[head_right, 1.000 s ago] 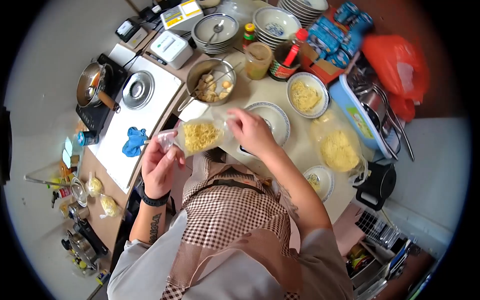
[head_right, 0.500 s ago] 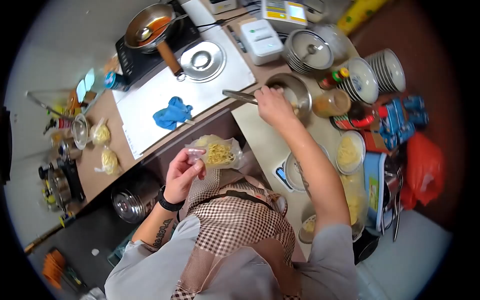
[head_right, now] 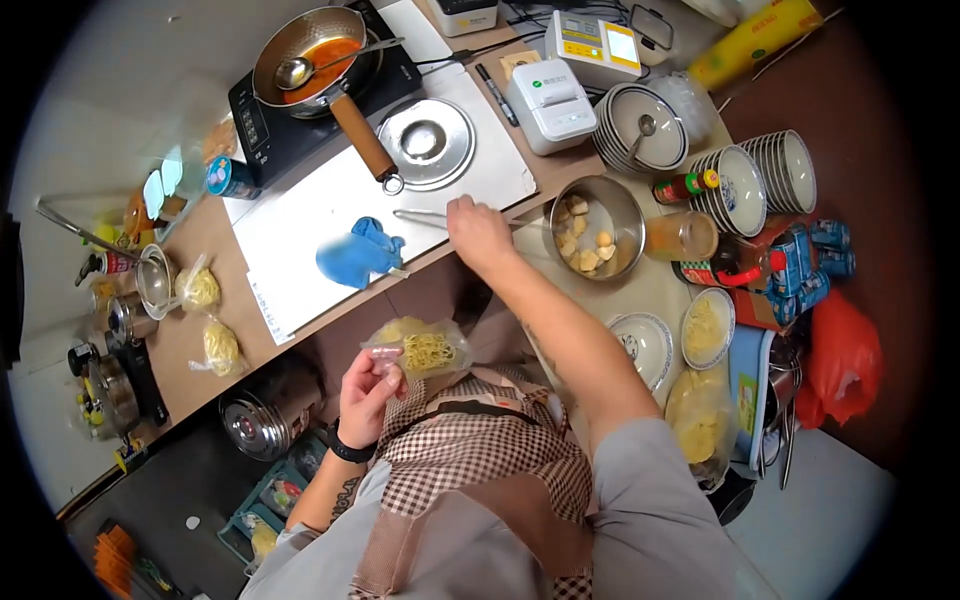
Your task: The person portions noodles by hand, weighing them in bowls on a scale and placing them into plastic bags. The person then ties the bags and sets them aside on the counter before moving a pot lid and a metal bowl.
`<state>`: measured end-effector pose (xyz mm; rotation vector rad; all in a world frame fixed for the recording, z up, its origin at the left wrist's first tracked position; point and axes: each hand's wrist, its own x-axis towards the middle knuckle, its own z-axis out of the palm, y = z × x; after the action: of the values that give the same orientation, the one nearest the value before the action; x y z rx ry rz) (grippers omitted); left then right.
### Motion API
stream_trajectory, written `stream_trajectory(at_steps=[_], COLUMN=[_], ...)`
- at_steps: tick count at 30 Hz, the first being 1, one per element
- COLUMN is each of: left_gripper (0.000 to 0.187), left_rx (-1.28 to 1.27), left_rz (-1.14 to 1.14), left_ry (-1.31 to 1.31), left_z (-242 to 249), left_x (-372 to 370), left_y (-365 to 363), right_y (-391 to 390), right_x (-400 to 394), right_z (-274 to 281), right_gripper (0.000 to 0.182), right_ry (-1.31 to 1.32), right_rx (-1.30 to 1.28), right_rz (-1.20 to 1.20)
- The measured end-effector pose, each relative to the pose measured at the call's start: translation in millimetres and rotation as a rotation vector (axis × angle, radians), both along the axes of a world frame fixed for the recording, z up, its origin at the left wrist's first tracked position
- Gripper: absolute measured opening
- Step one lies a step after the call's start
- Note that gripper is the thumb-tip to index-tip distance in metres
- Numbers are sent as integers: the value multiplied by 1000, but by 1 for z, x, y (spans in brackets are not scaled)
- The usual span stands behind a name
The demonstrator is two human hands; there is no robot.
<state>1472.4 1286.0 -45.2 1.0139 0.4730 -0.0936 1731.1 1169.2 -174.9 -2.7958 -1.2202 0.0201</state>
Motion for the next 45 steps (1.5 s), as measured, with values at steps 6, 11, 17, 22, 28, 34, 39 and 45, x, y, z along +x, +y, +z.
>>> stream_trajectory(at_steps=[6, 11, 17, 22, 28, 34, 39, 45], left_gripper=[32, 30, 29, 30, 31, 32, 32, 32], left_rx=[69, 83, 113, 44, 32, 11, 4, 4], left_rz=[-70, -106, -183, -240, -287, -320, -376, -373], left_ry=[-3, -30, 17, -48, -65, -80, -54, -61], left_z=[-4, 0, 3, 3, 4, -4, 1, -8], left_x=[15, 22, 30, 39, 52, 66, 74, 75], left_y=[9, 12, 10, 4, 3, 1, -3, -3], right_y=[17, -6, -37, -49, -136, -269, -266, -242], right_x=[22, -12, -43, -21, -12, -15, -6, -16], right_z=[8, -7, -11, 49, 109, 26, 30, 69], right_gripper=[51, 34, 6, 13, 20, 17, 19, 42], right_ry=[78, 44, -91, -161, 427, 724, 728, 362], right_rx=[-21, 2, 161, 443, 815, 1090, 1023, 497], right_rz=[-113, -88, -54, -169, -924, -1200, -1283, -1173])
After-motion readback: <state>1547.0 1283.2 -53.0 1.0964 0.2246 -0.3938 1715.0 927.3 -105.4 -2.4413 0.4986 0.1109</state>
